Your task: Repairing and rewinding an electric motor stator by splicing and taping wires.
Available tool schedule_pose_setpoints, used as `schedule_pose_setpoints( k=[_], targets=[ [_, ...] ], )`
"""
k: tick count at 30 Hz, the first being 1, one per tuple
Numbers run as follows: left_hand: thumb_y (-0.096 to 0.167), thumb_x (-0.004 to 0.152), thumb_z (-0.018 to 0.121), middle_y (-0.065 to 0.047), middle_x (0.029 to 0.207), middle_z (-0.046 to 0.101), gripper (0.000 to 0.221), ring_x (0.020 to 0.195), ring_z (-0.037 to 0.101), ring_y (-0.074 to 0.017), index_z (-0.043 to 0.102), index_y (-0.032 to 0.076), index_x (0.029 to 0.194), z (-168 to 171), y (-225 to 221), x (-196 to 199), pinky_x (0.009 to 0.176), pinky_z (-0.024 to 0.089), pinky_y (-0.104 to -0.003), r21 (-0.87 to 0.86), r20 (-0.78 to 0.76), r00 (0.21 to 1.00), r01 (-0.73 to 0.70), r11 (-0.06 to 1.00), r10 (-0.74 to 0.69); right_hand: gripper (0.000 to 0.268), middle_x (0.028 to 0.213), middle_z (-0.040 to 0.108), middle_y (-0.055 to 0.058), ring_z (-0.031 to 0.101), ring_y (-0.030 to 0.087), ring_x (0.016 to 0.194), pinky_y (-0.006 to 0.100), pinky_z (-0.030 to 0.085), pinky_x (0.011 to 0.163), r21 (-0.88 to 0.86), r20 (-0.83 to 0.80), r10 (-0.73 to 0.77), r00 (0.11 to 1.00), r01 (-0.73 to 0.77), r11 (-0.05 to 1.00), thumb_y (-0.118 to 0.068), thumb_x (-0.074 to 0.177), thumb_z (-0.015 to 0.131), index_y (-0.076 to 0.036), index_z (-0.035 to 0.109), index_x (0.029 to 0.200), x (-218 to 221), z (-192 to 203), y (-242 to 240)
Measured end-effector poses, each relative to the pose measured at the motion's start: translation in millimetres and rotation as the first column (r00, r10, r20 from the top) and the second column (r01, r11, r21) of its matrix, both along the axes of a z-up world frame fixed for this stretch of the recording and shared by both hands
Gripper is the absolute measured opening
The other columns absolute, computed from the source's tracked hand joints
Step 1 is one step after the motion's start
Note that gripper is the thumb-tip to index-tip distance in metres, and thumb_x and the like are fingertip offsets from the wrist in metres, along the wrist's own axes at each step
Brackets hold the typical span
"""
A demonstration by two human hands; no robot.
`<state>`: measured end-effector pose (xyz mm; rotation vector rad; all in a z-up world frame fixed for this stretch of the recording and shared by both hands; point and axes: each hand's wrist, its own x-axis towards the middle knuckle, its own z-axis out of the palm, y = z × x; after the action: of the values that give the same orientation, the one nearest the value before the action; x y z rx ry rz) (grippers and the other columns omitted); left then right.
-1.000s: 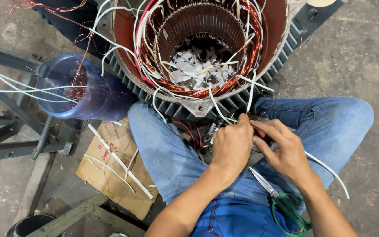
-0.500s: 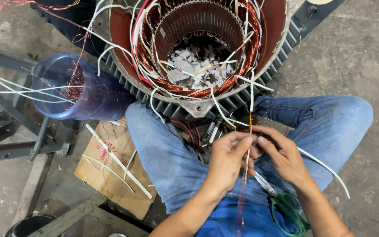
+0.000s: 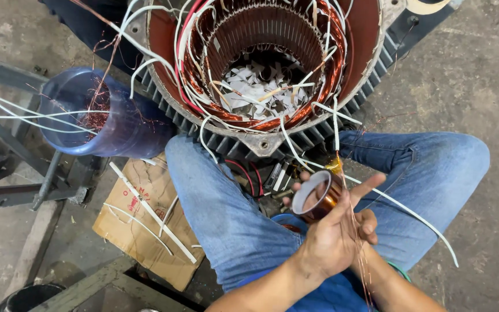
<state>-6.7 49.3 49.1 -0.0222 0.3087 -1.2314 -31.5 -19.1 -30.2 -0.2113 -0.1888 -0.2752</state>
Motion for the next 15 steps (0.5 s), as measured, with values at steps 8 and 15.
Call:
schedule_pose_setpoints(
  k=[8, 15],
  targets=[
    [0.03, 0.121, 0.042, -0.016, 0.151, 0.046, 0.05, 0.091, 0.066, -0.0208, 0.029, 0.02, 0.168, -21.5, -0.3, -3.5, 0.07, 0.059, -0.03, -0.107, 0.057, 0.992, -0.105, 0.989, 0.111, 0.1, 0.163, 0.036, 0.021, 0.029, 0.047, 0.154, 0.069, 0.015, 0.127, 0.156, -0.154, 0.032, 0.988, -0.008, 0.988, -0.042, 0.069, 0.075, -0.015, 0.041, 0.159, -4.3, -31.8, 2.5],
    [0.02, 0.122, 0.038, -0.017, 0.165, 0.041, 0.059, 0.091, 0.067, -0.0233, 0.021, 0.047, 0.172, -29.8, 0.2, -3.2, 0.062, 0.059, -0.03, -0.165, -0.01, 0.991, -0.132, 0.977, 0.132, 0.065, 0.151, 0.049, 0.015, 0.043, 0.034, 0.139, 0.052, 0.034, 0.115, -0.381, -0.652, -0.078, 0.755, -0.237, 0.894, -0.028, 0.091, 0.064, -0.009, 0.045, 0.15, -4.7, 14.2, -61.0]
  ],
)
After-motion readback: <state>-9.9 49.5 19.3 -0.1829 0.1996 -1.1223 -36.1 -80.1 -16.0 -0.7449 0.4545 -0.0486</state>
